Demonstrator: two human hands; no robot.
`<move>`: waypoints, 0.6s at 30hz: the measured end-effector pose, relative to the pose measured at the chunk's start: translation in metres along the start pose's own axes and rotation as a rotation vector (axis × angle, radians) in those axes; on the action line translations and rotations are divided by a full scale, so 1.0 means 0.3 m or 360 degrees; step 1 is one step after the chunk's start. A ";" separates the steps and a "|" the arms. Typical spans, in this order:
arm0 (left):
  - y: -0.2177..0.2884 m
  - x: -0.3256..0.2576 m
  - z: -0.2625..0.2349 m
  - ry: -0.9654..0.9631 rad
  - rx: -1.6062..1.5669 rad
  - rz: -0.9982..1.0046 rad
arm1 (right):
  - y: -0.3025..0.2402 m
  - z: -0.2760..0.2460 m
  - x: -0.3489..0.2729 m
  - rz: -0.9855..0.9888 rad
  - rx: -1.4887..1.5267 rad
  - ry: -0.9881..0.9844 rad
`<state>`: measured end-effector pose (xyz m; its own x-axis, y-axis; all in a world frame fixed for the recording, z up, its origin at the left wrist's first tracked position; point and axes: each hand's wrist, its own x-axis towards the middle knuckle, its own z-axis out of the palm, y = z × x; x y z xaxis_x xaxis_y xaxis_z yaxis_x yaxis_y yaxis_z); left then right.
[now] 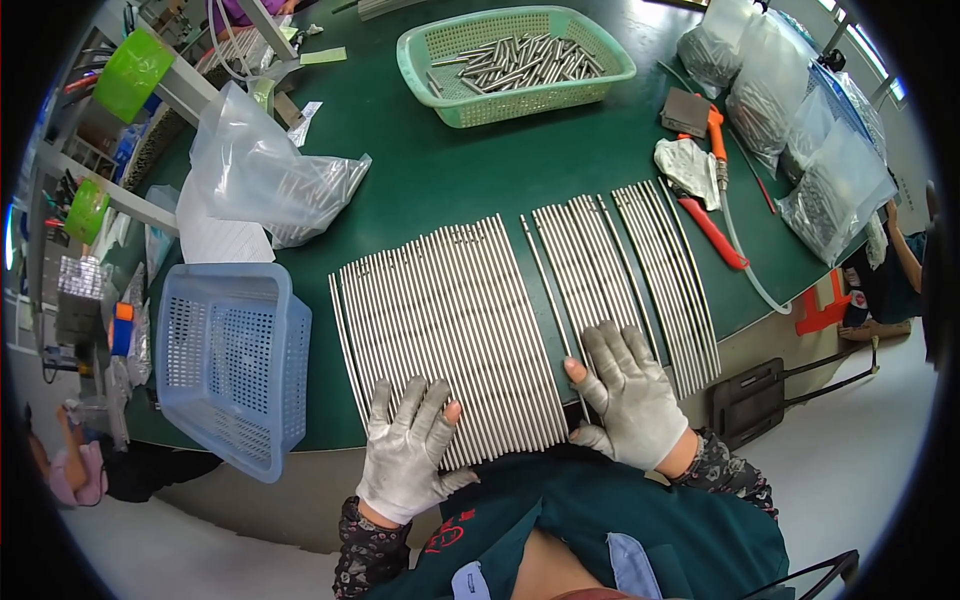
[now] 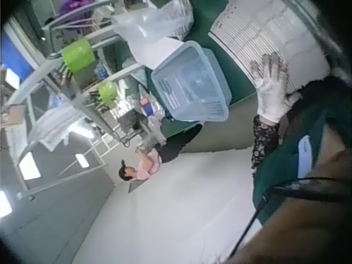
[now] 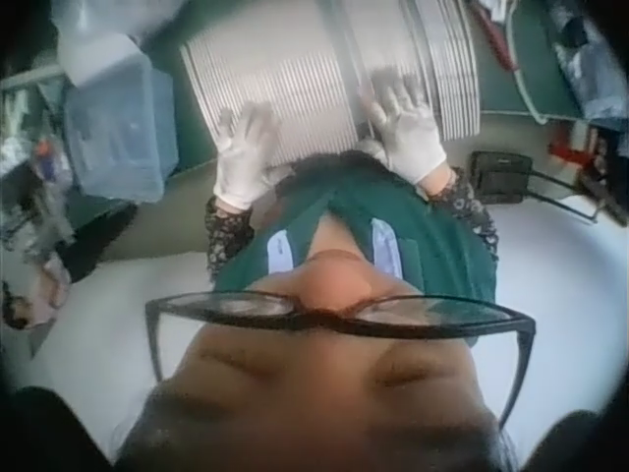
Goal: Organizing and aligning thin metal rods on a workbench in a manufacturing environment.
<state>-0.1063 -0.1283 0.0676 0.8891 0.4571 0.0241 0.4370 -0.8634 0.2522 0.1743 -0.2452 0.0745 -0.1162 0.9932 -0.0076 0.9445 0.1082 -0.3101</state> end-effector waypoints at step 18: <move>0.015 0.003 -0.015 -0.0022 0.0005 -0.0091 | 0.032 -0.021 -0.008 -0.0071 0.0181 0.0142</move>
<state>-0.1042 -0.1308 0.0732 0.8645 0.5026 -0.0038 0.4875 -0.8367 0.2496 0.1857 -0.2463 0.0774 -0.1249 0.9879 0.0915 0.8976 0.1518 -0.4138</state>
